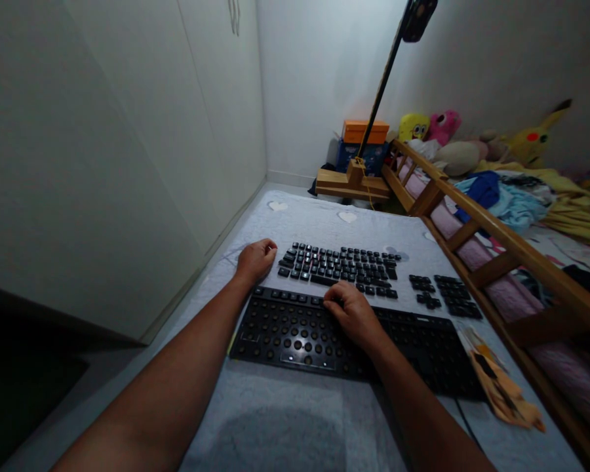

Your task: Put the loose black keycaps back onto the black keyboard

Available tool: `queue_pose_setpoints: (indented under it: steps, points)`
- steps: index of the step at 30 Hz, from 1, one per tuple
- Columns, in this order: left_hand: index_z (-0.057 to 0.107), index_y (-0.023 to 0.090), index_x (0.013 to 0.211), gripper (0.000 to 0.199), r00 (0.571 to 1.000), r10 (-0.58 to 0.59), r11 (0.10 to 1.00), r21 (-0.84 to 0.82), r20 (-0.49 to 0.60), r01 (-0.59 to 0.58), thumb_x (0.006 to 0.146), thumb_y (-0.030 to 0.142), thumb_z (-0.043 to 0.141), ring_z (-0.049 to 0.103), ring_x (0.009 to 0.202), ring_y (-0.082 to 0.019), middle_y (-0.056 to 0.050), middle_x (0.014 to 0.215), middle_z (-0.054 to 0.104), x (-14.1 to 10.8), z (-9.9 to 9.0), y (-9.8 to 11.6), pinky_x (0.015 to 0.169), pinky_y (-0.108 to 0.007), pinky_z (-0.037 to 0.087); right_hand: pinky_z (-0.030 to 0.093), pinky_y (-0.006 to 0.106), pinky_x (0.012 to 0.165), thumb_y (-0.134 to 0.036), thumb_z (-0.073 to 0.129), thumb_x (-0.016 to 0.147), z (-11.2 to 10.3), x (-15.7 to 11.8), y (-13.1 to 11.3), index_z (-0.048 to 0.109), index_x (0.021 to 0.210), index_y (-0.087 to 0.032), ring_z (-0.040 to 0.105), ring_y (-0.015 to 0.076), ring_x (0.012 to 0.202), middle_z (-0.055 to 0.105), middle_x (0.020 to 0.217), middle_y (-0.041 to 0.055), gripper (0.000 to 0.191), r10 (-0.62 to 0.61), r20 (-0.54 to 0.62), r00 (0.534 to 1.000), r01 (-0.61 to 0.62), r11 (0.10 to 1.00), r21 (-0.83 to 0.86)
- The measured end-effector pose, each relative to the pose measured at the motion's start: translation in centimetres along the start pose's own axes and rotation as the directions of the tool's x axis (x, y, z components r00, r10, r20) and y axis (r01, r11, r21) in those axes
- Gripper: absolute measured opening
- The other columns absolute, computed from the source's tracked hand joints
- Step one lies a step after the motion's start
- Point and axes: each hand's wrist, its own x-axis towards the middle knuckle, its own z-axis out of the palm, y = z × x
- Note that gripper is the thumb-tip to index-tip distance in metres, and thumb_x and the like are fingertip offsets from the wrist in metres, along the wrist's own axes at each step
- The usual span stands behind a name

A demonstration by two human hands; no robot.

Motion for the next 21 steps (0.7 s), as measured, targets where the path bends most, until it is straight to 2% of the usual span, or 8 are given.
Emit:
queue_pose_setpoints:
  steps: [11, 21]
  points:
    - [0.071, 0.020, 0.094, 0.026, 1.000, -0.002, 1.000, -0.006, -0.017, 0.002, 0.085, 0.032, 0.050, 0.062, 0.074, -0.018, -0.004, 0.083, 0.072, 0.07, 0.20, -0.11, 0.067, -0.028, 0.041, 0.041, 0.032, 0.082, -0.010, 0.062, 0.084, 0.65, 0.11, 0.33, 0.061, 0.076, -0.020, 0.056, 0.0177, 0.084, 0.062, 0.083, 0.0014, 0.013, 0.038, -0.059, 0.998, -0.037, 0.999, 0.013]
    - [0.071, 0.021, 0.094, 0.026, 1.000, -0.005, 1.000, -0.003, -0.010, 0.005, 0.086, 0.032, 0.049, 0.063, 0.075, -0.018, -0.004, 0.085, 0.073, -0.01, 0.08, 0.07, 0.069, -0.028, 0.042, 0.042, 0.033, 0.084, -0.007, 0.062, 0.082, 0.37, 0.08, 0.21, 0.063, 0.078, -0.020, 0.057, 0.0181, 0.088, 0.063, 0.087, 0.0023, 0.013, 0.020, -0.025, 0.999, -0.020, 1.000, 0.009]
